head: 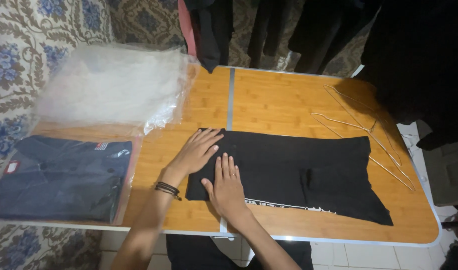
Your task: Fold a black t-shirt and place it inside a clear plastic bag.
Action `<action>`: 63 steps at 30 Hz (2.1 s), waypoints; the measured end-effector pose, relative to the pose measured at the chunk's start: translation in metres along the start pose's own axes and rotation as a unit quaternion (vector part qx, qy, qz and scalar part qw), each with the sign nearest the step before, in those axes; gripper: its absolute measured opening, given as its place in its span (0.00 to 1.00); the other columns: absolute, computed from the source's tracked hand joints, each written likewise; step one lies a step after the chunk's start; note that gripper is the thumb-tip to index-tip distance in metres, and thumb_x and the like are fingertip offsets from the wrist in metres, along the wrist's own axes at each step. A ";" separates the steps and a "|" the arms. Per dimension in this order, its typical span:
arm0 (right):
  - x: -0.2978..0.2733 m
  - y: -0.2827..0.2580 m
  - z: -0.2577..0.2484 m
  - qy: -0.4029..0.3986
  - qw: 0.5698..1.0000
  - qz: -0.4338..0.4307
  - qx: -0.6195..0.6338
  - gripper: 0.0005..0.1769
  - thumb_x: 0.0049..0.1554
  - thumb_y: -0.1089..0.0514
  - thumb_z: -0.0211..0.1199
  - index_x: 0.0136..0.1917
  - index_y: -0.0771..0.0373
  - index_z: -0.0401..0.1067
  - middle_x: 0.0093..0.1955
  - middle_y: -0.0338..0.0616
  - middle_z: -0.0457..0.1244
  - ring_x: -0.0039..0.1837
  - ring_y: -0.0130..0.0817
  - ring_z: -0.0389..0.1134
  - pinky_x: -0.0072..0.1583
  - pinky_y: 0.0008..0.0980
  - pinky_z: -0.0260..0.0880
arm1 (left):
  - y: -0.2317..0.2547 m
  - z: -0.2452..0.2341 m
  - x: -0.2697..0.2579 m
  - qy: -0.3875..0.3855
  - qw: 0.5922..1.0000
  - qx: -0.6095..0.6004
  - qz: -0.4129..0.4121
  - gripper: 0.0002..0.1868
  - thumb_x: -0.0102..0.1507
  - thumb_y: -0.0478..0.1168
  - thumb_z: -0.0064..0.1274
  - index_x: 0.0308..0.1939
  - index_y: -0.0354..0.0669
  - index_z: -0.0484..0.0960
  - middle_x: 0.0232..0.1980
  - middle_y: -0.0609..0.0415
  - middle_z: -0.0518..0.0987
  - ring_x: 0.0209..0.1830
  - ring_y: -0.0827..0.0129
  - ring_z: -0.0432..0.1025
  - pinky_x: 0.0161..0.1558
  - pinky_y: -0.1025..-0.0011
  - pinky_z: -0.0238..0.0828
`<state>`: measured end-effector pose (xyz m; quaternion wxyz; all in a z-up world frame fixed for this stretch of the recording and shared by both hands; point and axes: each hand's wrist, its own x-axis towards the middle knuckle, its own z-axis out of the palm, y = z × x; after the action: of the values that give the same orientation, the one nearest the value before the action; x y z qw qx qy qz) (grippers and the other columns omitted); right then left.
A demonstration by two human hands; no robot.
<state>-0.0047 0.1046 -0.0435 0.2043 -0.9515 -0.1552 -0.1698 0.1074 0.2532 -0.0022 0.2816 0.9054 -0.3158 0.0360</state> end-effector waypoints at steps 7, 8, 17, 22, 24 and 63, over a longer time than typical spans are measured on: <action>0.004 -0.030 -0.036 0.006 0.998 0.017 -0.068 0.43 0.60 0.38 0.56 0.74 0.74 0.55 0.77 0.72 0.47 0.78 0.65 0.43 0.71 0.64 0.40 | -0.020 0.001 0.001 0.021 0.998 -0.018 0.065 0.24 0.73 0.45 0.39 0.72 0.42 0.70 0.78 0.47 0.64 0.79 0.52 0.52 0.76 0.53 0.41; 0.005 -0.038 -0.047 -0.008 0.999 0.024 -0.033 0.39 0.59 0.42 0.58 0.74 0.69 0.58 0.72 0.66 0.54 0.73 0.60 0.52 0.69 0.59 0.50 | -0.020 -0.003 -0.002 0.073 0.996 -0.016 0.045 0.21 0.72 0.42 0.42 0.68 0.43 0.74 0.74 0.48 0.68 0.77 0.53 0.57 0.75 0.54 0.47; 0.010 -0.068 -0.023 -0.108 0.993 0.013 0.046 0.32 0.57 0.46 0.68 0.65 0.69 0.64 0.37 0.55 0.66 0.36 0.49 0.72 0.37 0.41 0.72 | -0.023 -0.041 -0.014 0.049 0.996 0.077 0.013 0.21 0.57 0.30 0.53 0.48 0.57 0.88 0.51 0.56 0.78 0.58 0.60 0.69 0.63 0.57 0.61; 0.013 -0.068 -0.011 -0.135 0.989 -0.051 -0.030 0.42 0.45 0.63 0.69 0.72 0.71 0.62 0.37 0.55 0.67 0.38 0.47 0.73 0.38 0.37 0.74 | -0.033 -0.041 -0.005 0.054 0.995 0.049 0.074 0.18 0.57 0.32 0.56 0.50 0.52 0.87 0.51 0.52 0.75 0.58 0.55 0.69 0.61 0.57 0.62; 0.015 -0.068 0.001 -0.149 0.987 -0.060 -0.027 0.31 0.43 0.65 0.70 0.60 0.74 0.68 0.41 0.56 0.68 0.40 0.47 0.74 0.39 0.38 0.75 | -0.035 -0.042 -0.004 0.039 0.996 0.045 0.060 0.14 0.59 0.34 0.56 0.48 0.52 0.87 0.51 0.53 0.76 0.57 0.56 0.70 0.60 0.59 0.64; -0.110 0.210 -0.166 0.080 0.830 0.258 0.487 0.08 0.61 0.65 0.58 0.43 0.67 0.76 0.37 0.36 0.65 0.40 0.19 0.66 0.41 0.25 0.75 | 0.150 0.088 0.218 -0.083 0.917 -0.348 0.175 0.12 0.64 0.43 0.61 0.46 0.38 0.86 0.44 0.53 0.86 0.46 0.72 0.78 0.52 0.70 0.73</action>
<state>-0.0690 -0.1759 -0.0144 0.6896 -0.7169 0.0505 -0.0888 0.1829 -0.0101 0.0502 0.5408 0.6803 -0.4839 -0.1026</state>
